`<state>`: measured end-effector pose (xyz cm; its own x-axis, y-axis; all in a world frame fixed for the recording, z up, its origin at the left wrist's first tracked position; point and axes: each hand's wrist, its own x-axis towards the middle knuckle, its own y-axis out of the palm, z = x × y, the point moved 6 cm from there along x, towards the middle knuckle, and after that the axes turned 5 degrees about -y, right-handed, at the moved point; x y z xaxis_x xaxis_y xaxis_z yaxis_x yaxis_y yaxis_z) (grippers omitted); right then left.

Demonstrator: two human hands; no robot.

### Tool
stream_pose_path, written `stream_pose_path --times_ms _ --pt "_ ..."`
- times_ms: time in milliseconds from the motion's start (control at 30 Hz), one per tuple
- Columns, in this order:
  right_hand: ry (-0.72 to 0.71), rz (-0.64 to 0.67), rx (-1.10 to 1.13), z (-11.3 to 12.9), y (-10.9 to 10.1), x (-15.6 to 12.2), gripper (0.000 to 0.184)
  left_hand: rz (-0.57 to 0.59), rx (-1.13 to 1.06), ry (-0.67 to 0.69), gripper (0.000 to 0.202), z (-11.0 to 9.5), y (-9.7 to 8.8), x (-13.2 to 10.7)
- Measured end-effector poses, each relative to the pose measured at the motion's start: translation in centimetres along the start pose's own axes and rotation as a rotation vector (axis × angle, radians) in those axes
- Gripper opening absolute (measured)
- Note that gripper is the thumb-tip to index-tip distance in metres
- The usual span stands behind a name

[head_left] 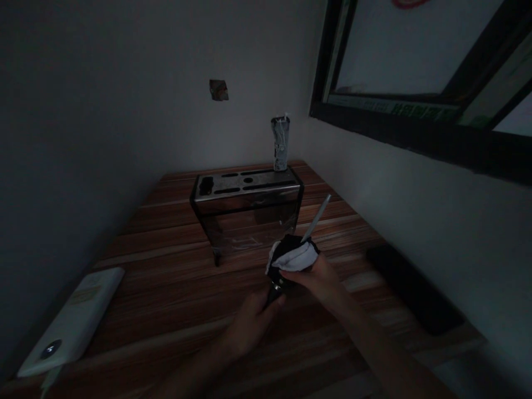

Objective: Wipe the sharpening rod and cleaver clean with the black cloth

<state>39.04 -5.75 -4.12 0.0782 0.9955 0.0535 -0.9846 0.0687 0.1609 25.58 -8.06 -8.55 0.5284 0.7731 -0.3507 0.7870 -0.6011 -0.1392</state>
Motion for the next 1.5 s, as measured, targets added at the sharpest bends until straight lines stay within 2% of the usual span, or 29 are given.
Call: stream_pose_path --times_ms 300,567,700,900,1067,1167,1333,1500 --pt "-0.104 -0.147 0.036 2.0 -2.4 0.8 0.035 -0.008 0.032 0.015 0.033 -0.7 -0.1 -0.3" --pt "-0.251 -0.452 0.163 4.0 -6.6 1.0 0.028 0.047 0.221 0.123 0.028 -1.5 -0.1 -0.5" --pt "-0.320 -0.554 0.244 5.1 -8.1 0.7 0.023 0.087 0.280 0.147 0.028 -1.8 0.1 -0.6" --pt "-0.413 -0.621 0.290 5.8 -9.3 0.4 0.019 0.130 0.307 0.142 0.028 -1.5 0.3 -0.6" --pt "-0.444 -0.641 0.327 5.9 -9.4 0.5 0.020 0.153 0.327 0.114 0.031 -1.5 0.4 -0.6" --pt "-0.400 -0.619 0.342 5.2 -8.9 0.8 0.025 0.143 0.344 0.097 0.031 -1.7 0.2 -0.6" --pt "-0.240 -0.486 0.300 2.9 -6.5 1.3 0.029 0.122 0.263 0.041 0.032 -1.1 0.1 -0.4" --pt "-0.193 -0.319 0.192 1.3 -3.7 1.1 0.030 0.090 0.058 -0.053 0.034 -0.1 0.3 -0.3"
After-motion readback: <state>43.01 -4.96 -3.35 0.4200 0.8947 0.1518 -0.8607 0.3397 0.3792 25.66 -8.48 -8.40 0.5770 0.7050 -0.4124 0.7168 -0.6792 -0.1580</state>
